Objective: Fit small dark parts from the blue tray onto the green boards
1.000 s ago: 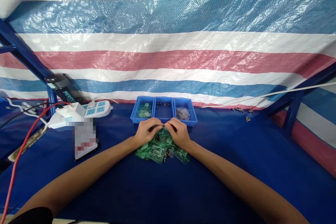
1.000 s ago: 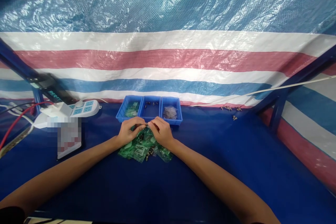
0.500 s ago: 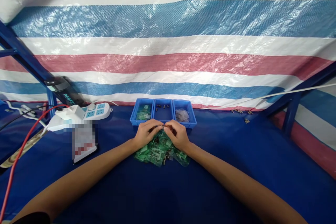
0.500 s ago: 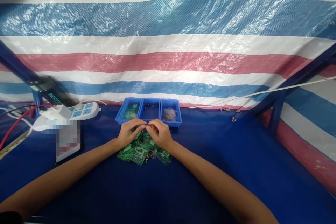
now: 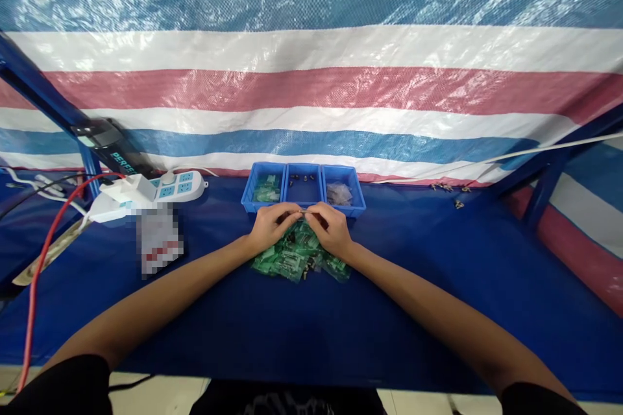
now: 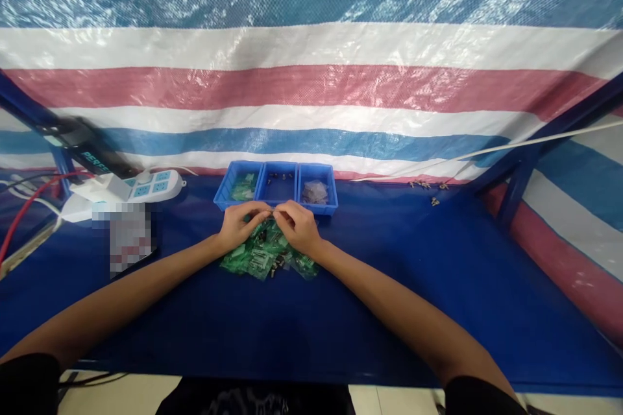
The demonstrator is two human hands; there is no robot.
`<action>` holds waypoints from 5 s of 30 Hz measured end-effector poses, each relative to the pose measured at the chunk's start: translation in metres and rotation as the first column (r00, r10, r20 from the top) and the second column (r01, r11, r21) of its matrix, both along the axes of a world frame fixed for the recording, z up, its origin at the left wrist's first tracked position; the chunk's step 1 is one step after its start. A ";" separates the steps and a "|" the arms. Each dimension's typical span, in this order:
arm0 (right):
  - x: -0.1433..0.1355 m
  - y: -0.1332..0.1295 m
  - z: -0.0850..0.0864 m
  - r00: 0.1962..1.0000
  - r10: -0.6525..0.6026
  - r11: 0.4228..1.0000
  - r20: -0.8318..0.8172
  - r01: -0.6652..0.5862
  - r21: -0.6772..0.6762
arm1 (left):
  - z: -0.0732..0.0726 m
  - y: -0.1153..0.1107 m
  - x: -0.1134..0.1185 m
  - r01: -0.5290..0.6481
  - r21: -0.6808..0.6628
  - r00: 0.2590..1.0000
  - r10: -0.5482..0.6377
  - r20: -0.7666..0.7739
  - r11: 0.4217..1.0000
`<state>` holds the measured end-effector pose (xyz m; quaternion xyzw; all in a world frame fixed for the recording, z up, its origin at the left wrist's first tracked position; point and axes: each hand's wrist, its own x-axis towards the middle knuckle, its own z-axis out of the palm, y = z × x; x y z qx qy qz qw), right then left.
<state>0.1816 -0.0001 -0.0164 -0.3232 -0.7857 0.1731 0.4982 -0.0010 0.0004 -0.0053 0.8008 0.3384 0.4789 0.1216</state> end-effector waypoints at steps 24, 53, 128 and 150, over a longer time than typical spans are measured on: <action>-0.002 -0.001 0.001 0.999 -0.029 1.000 -0.032 0.029 0.008 | -0.004 0.001 -0.003 0.124 -0.059 0.990 -0.120 0.071 0.991; 0.049 0.044 0.060 0.911 -0.380 0.895 0.159 0.406 -0.185 | -0.011 0.002 -0.004 0.149 -0.093 0.972 -0.129 0.197 0.984; -0.002 -0.005 -0.001 0.986 -0.138 0.985 0.099 0.146 -0.087 | -0.002 0.000 -0.002 0.084 -0.033 0.995 -0.081 0.063 0.996; 0.000 -0.002 -0.002 0.996 -0.077 0.997 0.055 0.078 -0.016 | -0.009 0.002 -0.002 0.085 -0.066 0.988 -0.076 0.135 0.994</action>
